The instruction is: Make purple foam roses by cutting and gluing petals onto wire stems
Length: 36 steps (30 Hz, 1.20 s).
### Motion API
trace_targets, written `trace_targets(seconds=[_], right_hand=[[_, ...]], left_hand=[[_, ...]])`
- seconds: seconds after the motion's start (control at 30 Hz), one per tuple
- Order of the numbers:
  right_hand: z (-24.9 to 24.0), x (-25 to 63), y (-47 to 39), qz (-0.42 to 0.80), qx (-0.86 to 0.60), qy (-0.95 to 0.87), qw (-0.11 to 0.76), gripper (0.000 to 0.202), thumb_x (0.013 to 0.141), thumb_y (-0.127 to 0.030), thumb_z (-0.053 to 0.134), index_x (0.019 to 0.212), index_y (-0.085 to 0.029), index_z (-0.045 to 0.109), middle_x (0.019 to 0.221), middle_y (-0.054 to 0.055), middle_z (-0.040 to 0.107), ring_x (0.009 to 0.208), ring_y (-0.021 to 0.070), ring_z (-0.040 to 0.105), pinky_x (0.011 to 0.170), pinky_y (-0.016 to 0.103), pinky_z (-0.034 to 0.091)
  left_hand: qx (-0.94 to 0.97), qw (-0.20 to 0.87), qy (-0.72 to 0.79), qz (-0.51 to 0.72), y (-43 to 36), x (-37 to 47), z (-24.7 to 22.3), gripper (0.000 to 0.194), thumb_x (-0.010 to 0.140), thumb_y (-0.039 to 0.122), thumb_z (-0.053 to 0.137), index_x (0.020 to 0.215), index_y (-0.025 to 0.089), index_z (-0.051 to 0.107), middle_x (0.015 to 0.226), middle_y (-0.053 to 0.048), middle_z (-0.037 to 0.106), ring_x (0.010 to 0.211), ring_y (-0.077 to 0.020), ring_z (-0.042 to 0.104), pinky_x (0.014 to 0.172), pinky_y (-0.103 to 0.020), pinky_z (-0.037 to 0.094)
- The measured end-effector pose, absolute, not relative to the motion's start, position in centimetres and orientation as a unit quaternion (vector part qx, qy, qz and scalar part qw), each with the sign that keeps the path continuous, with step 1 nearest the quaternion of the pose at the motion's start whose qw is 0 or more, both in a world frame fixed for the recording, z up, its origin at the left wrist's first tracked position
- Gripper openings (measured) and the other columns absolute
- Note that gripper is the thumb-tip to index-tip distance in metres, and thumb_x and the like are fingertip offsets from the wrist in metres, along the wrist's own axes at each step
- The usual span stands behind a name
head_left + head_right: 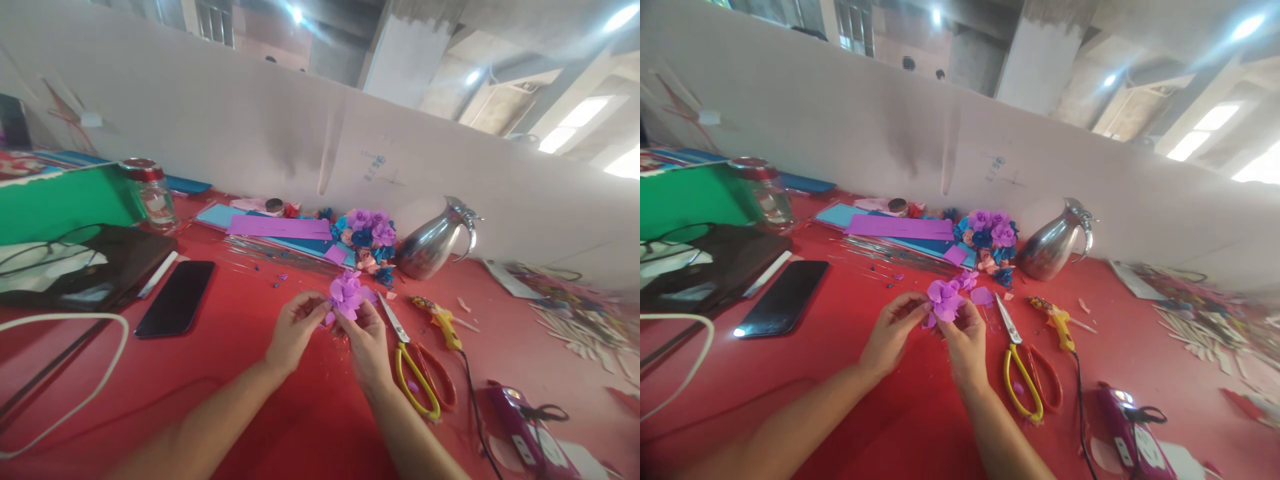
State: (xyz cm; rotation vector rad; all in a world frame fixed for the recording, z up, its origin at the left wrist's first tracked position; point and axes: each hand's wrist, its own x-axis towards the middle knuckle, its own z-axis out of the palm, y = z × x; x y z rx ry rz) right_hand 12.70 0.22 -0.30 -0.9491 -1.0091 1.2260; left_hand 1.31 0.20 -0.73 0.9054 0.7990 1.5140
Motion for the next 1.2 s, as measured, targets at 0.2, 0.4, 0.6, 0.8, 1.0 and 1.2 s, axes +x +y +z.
trace_targets(seconds=[0.2, 0.4, 0.6, 0.8, 1.0, 1.2], right_hand=[[-0.5, 12.8, 0.3, 0.533, -0.397, -0.45, 0.597, 0.018, 0.067, -0.027, 0.074, 0.077, -0.018, 0.06, 0.058, -0.004, 0.06, 0.048, 0.0083, 0.051, 0.05, 0.021, 0.039], [-0.2, 13.0, 0.0, 0.564, -0.367, -0.456, 0.583, 0.014, 0.073, -0.028, 0.067, 0.081, -0.019, 0.06, 0.06, -0.003, 0.06, 0.051, 0.0101, 0.052, 0.053, 0.022, 0.039], [0.2, 13.2, 0.0, 0.618, -0.327, -0.422, 0.577, 0.025, 0.082, -0.043, 0.054, 0.075, -0.019, 0.057, 0.058, 0.0, 0.061, 0.051, 0.0123, 0.053, 0.051, 0.024, 0.034], [1.4, 13.0, -0.1, 0.648, -0.328, -0.383, 0.571, 0.02, 0.07, -0.033, 0.071, 0.069, -0.018, 0.058, 0.052, -0.005, 0.057, 0.043, 0.0068, 0.049, 0.047, 0.02, 0.03], [2.2, 13.2, -0.4, 0.655, -0.316, -0.384, 0.569, 0.018, 0.066, -0.03, 0.073, 0.07, -0.018, 0.06, 0.057, -0.004, 0.062, 0.044, 0.0075, 0.053, 0.047, 0.02, 0.034], [2.2, 13.2, -0.5, 0.648, -0.309, -0.419, 0.556, 0.015, 0.069, -0.03, 0.07, 0.075, -0.018, 0.063, 0.062, -0.002, 0.065, 0.047, 0.009, 0.057, 0.049, 0.021, 0.037]], left_hand=[[0.338, 0.607, 0.32, 0.644, 0.4, 1.1, -0.7, 0.015, 0.068, 0.028, 0.073, 0.068, 0.016, 0.063, 0.058, 0.003, 0.058, 0.054, -0.0093, 0.051, 0.055, -0.022, 0.042], [0.312, 0.631, 0.311, 0.639, 0.8, 0.7, -0.6, 0.02, 0.062, 0.028, 0.078, 0.076, 0.017, 0.07, 0.067, 0.001, 0.064, 0.058, -0.0098, 0.053, 0.058, -0.023, 0.043], [0.314, 0.631, 0.286, 0.649, 1.4, 0.1, -1.0, 0.015, 0.061, 0.026, 0.079, 0.073, 0.02, 0.071, 0.072, 0.002, 0.067, 0.065, -0.0098, 0.056, 0.063, -0.022, 0.044], [0.298, 0.649, 0.301, 0.633, 1.7, -0.1, -1.2, 0.021, 0.057, 0.025, 0.08, 0.076, 0.023, 0.071, 0.084, 0.001, 0.071, 0.08, -0.013, 0.062, 0.073, -0.023, 0.047], [0.259, 0.657, 0.331, 0.625, 1.8, 0.0, -0.9, 0.018, 0.059, 0.026, 0.078, 0.074, 0.022, 0.069, 0.078, 0.0, 0.07, 0.068, -0.0125, 0.06, 0.065, -0.024, 0.048], [0.281, 0.651, 0.359, 0.607, 1.8, 0.1, -0.6, 0.01, 0.063, 0.026, 0.072, 0.07, 0.02, 0.067, 0.074, 0.0, 0.067, 0.066, -0.0119, 0.058, 0.064, -0.024, 0.047]])
